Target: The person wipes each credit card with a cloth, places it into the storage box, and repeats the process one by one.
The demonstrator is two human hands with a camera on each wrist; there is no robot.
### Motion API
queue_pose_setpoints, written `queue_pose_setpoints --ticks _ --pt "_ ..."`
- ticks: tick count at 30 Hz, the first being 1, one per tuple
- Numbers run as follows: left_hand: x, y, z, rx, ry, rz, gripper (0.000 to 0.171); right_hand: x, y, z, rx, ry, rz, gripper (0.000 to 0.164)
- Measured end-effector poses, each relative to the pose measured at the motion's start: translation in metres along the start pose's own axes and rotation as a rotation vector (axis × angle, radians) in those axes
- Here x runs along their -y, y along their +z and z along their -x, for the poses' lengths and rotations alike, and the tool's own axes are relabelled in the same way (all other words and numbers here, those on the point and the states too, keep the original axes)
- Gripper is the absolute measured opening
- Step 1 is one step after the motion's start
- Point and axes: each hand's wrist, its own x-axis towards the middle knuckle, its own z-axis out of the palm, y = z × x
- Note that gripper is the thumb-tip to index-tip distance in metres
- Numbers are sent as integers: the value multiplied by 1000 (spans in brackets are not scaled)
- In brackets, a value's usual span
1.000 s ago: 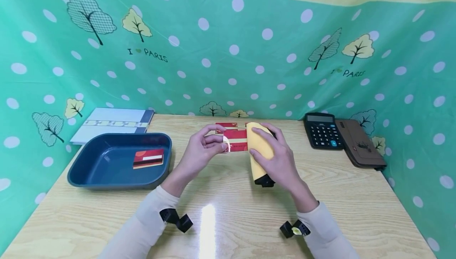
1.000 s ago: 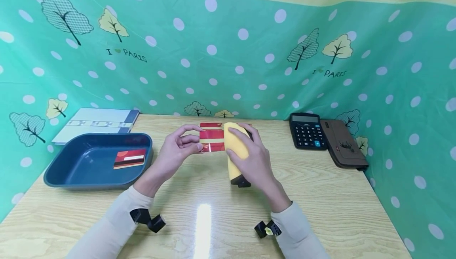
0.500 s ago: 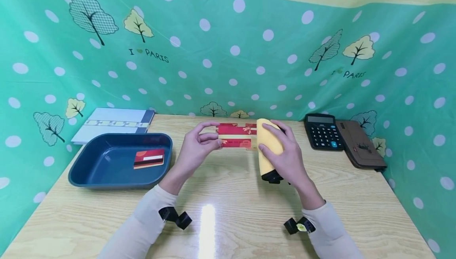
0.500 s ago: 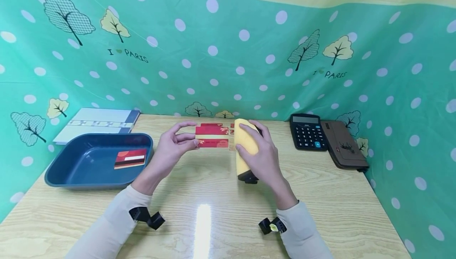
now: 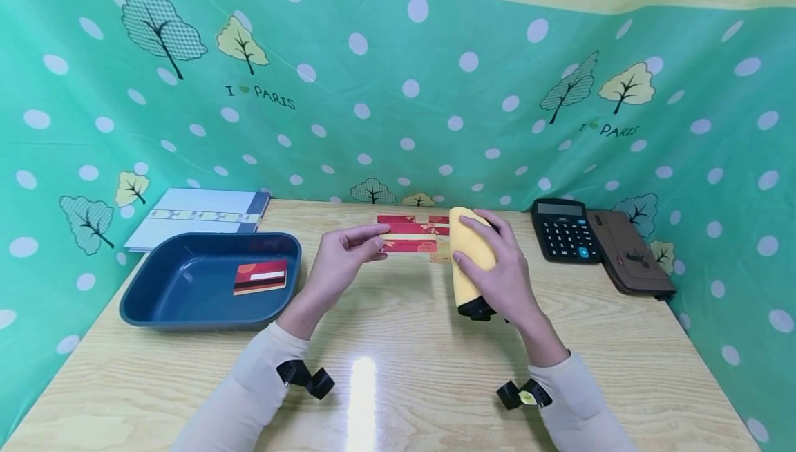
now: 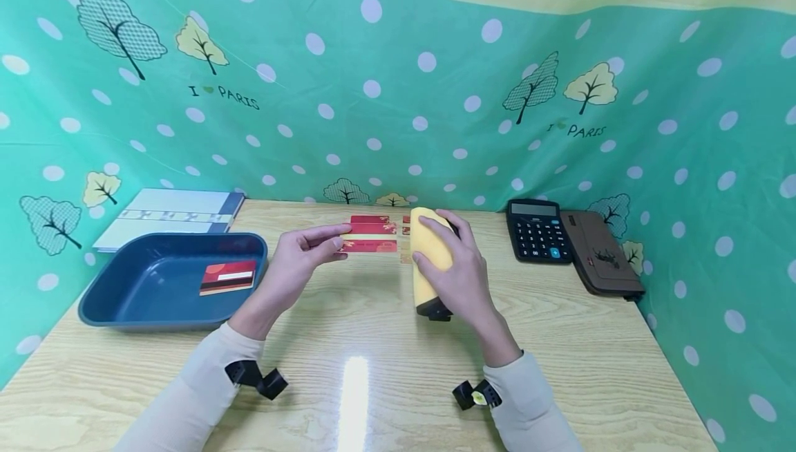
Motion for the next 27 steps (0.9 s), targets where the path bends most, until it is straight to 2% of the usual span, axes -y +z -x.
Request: queue_pose_setpoints --ticks 4,9,17,21,24,27 --pt "-1 0 0 18 7 59 32 0 0 0 4 7 3 58" --pt "1 0 -1 22 18 65 36 2 0 0 6 11 5 58" --pt "1 2 -1 -39 27 136 32 1 1 1 5 5 3 57" --pt "1 2 -2 -49 35 163 28 0 1 0 4 0 0 57" --pt "1 2 -2 -65 19 151 28 0 1 0 3 -4 0 58" --pt "2 1 -2 -120 -1 89 27 0 2 0 3 -6 0 58"
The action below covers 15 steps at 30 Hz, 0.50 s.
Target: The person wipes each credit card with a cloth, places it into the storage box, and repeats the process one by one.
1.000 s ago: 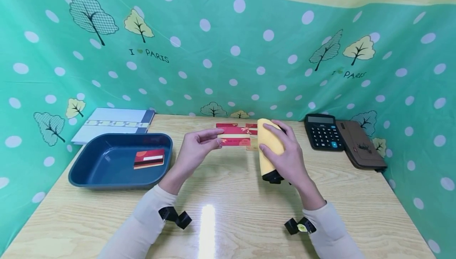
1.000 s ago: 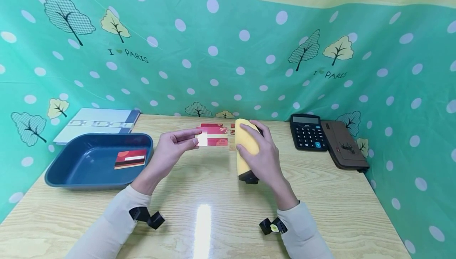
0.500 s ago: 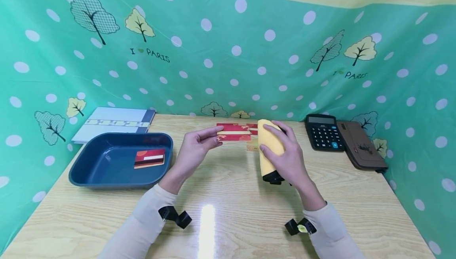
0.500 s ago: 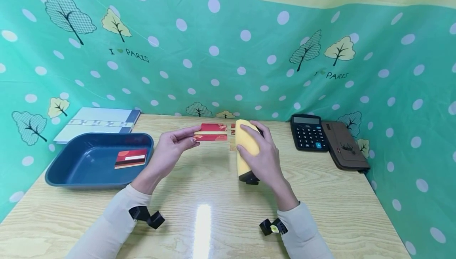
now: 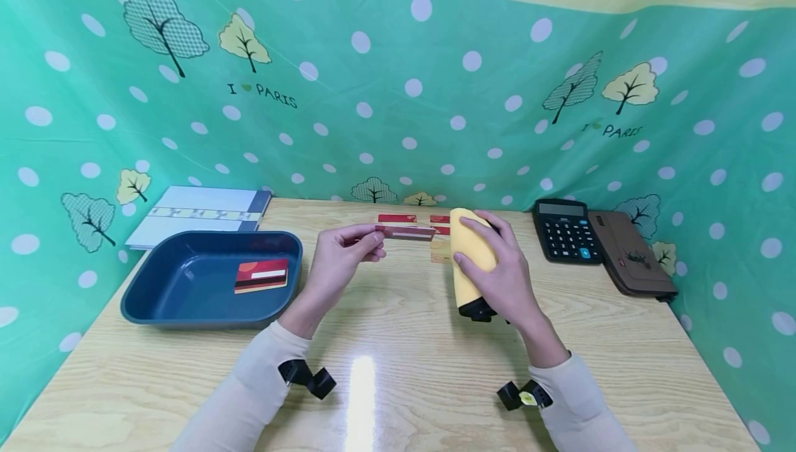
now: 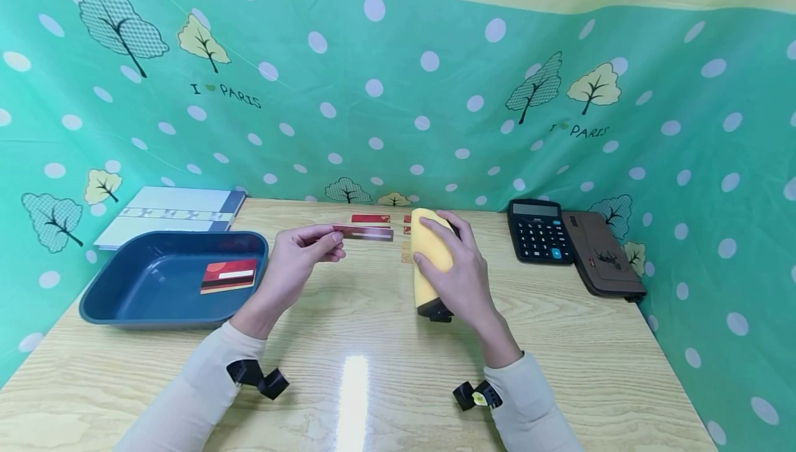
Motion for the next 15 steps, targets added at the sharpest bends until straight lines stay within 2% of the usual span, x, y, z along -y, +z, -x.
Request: queue_pose_setpoints --ticks 4,8,15 --pt "1 -1 0 -65 27 -117 25 0 0 0 2 -1 0 58" --pt "1 -1 0 -78 48 -151 25 0 0 0 4 -3 1 57" --pt "0 1 1 -33 -26 -30 28 1 1 0 8 -1 2 58"
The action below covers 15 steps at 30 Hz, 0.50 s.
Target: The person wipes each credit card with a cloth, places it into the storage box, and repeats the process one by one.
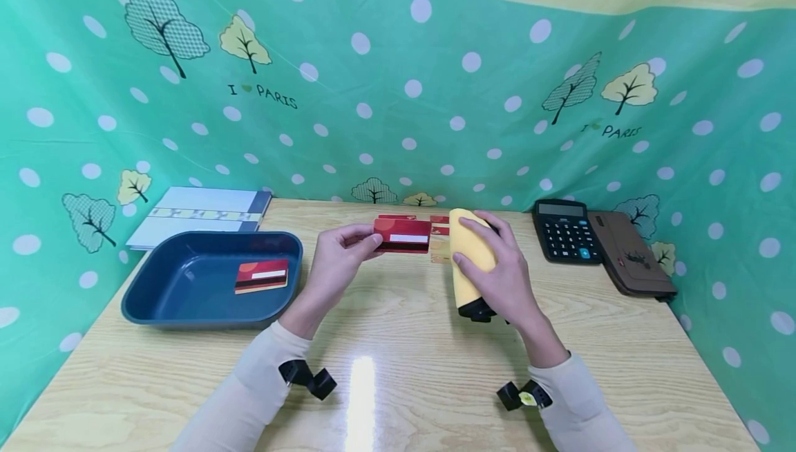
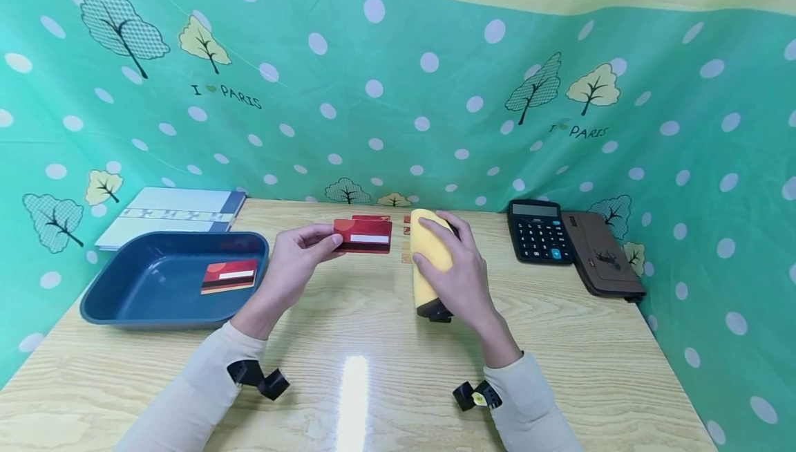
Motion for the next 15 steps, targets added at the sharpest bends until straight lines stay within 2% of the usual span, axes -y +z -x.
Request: queue_pose_setpoints --ticks 7,15 --pt "3 2 -1 25 19 71 42 1 0 1 4 6 2 57" --pt "6 6 0 50 35 51 43 6 1 1 12 4 0 57"
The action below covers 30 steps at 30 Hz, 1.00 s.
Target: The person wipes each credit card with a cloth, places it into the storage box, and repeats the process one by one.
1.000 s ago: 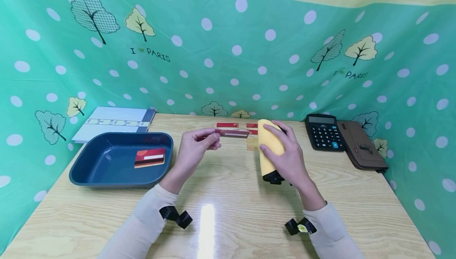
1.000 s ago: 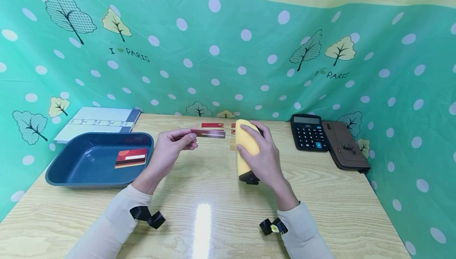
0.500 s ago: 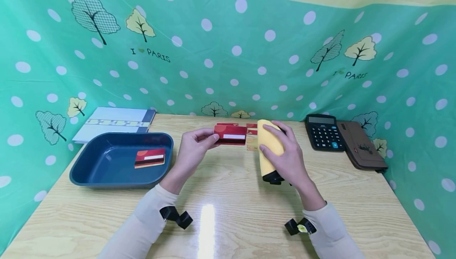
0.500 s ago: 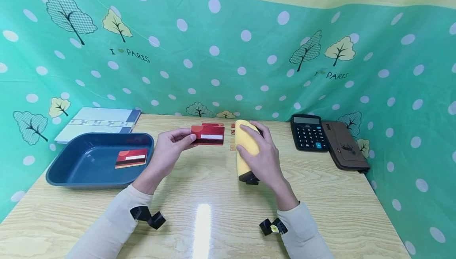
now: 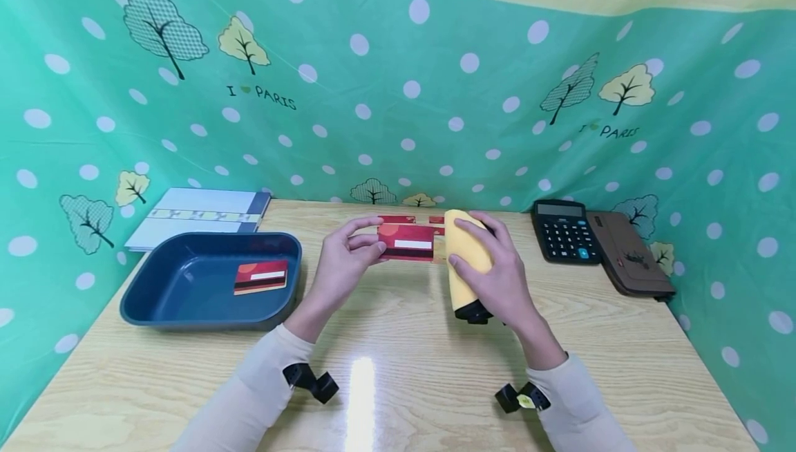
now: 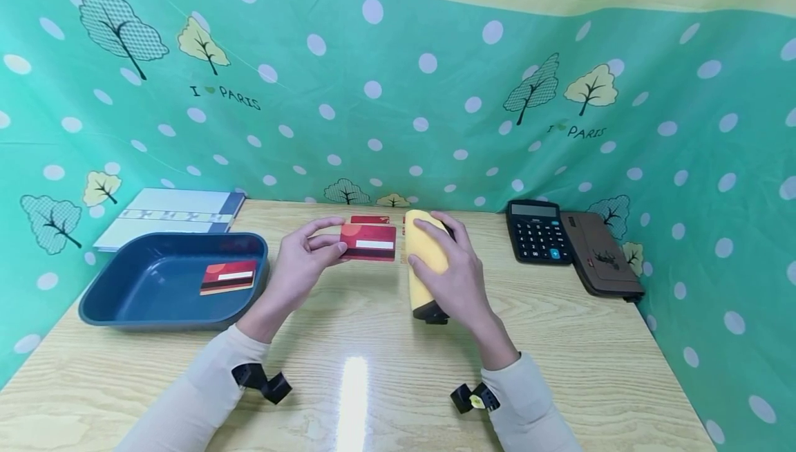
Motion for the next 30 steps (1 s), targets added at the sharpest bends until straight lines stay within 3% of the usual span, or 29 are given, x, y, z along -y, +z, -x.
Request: queue_pose_setpoints --ticks 9,30 --pt "3 4 2 15 -14 1 49 6 9 2 8 -52 12 57" --pt "6 17 6 51 -77 137 46 4 20 6 35 -76 71 57"
